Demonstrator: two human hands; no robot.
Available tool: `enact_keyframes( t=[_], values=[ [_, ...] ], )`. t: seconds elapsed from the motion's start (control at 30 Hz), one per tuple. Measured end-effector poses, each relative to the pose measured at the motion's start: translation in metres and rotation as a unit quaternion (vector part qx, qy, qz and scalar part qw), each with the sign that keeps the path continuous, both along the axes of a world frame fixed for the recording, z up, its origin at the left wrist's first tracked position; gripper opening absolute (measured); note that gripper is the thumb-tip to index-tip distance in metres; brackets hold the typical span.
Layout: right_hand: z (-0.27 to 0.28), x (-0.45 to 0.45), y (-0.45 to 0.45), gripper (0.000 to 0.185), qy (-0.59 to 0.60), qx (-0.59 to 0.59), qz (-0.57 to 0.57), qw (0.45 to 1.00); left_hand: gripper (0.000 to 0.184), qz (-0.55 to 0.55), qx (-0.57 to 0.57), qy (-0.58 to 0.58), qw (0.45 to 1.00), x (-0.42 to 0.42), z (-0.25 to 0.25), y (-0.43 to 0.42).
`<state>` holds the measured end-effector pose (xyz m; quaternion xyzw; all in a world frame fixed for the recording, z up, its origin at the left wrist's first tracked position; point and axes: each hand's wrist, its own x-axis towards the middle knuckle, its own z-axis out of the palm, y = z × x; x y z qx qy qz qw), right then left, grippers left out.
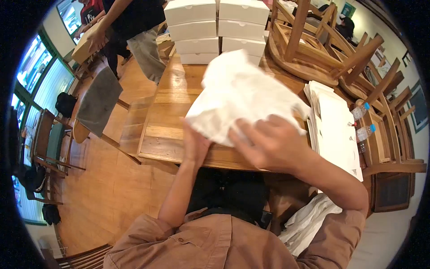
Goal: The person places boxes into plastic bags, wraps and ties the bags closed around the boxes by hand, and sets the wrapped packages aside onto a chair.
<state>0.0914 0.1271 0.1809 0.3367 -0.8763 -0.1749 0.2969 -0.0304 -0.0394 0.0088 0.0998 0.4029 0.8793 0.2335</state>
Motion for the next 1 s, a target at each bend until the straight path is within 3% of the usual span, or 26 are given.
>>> enact_keyframes(
  t=[0.03, 0.1, 0.23, 0.27, 0.33, 0.37, 0.4, 0.43, 0.47, 0.5, 0.57, 0.6, 0.67, 0.73, 0.8, 0.93, 1.0],
  values=[
    [-0.014, -0.010, -0.007, 0.026, -0.013, 0.002, 0.029, 1.000, 0.092, 0.035, 0.054, -0.058, 0.996, -0.008, -0.001, -0.012],
    [-0.047, -0.026, -0.016, 0.027, -0.032, 0.005, 0.091, 0.995, 0.091, 0.070, 0.045, -0.099, 0.992, -0.015, 0.010, -0.048],
    [-0.090, -0.040, -0.026, 0.028, -0.089, -0.015, 0.207, 0.974, 0.090, 0.131, 0.035, -0.099, 0.986, -0.022, 0.018, -0.093],
    [-0.093, -0.041, -0.026, 0.028, -0.089, -0.018, 0.212, 0.973, 0.089, 0.149, -0.018, -0.064, 0.987, -0.025, 0.015, -0.100],
    [-0.092, -0.039, -0.022, 0.038, -0.185, -0.138, 0.199, 0.952, 0.089, 0.166, -0.074, -0.027, 0.983, -0.027, 0.021, -0.105],
    [-0.088, -0.035, -0.017, 0.050, -0.203, -0.152, 0.155, 0.955, 0.087, 0.189, -0.128, 0.010, 0.974, -0.028, 0.027, -0.106],
    [-0.091, -0.034, -0.008, 0.050, -0.203, -0.153, 0.155, 0.955, 0.085, 0.210, -0.179, 0.048, 0.960, -0.031, 0.032, -0.105],
    [-0.096, -0.033, 0.003, 0.049, -0.180, -0.221, 0.075, 0.956, 0.078, 0.264, -0.251, 0.112, 0.924, -0.041, 0.029, -0.101],
    [-0.098, -0.034, 0.013, 0.049, -0.153, -0.285, -0.007, 0.946, 0.078, 0.264, -0.251, 0.113, 0.925, -0.047, 0.028, -0.098],
    [-0.097, -0.034, 0.020, 0.049, -0.152, -0.285, -0.008, 0.946, 0.072, 0.277, -0.327, 0.241, 0.871, -0.049, 0.041, -0.093],
    [-0.095, -0.034, 0.032, 0.046, -0.141, -0.296, -0.303, 0.895, 0.059, 0.252, -0.412, 0.449, 0.752, -0.051, 0.071, -0.078],
    [-0.088, -0.035, 0.035, 0.046, -0.141, -0.296, -0.303, 0.894, 0.054, 0.219, -0.424, 0.531, 0.700, -0.053, 0.085, -0.065],
    [-0.072, -0.034, 0.038, 0.059, -0.380, -0.357, -0.422, 0.742, 0.055, 0.147, -0.461, 0.596, 0.641, -0.056, 0.100, -0.031],
    [-0.082, -0.030, 0.036, 0.054, -0.399, -0.407, -0.367, 0.735, 0.058, 0.065, -0.576, 0.603, 0.548, -0.065, 0.100, 0.004],
    [-0.103, -0.031, 0.037, 0.049, -0.418, -0.454, -0.309, 0.723, 0.053, -0.018, -0.632, 0.584, 0.509, -0.071, 0.105, 0.033],
    [-0.123, -0.036, 0.050, 0.040, -0.417, -0.523, -0.226, 0.708, 0.043, -0.053, -0.587, 0.585, 0.557, -0.088, 0.083, 0.056],
    [-0.115, -0.042, 0.065, 0.034, -0.384, -0.489, -0.216, 0.753, 0.034, -0.009, -0.554, 0.565, 0.611, -0.090, 0.081, 0.061]
  ],
)
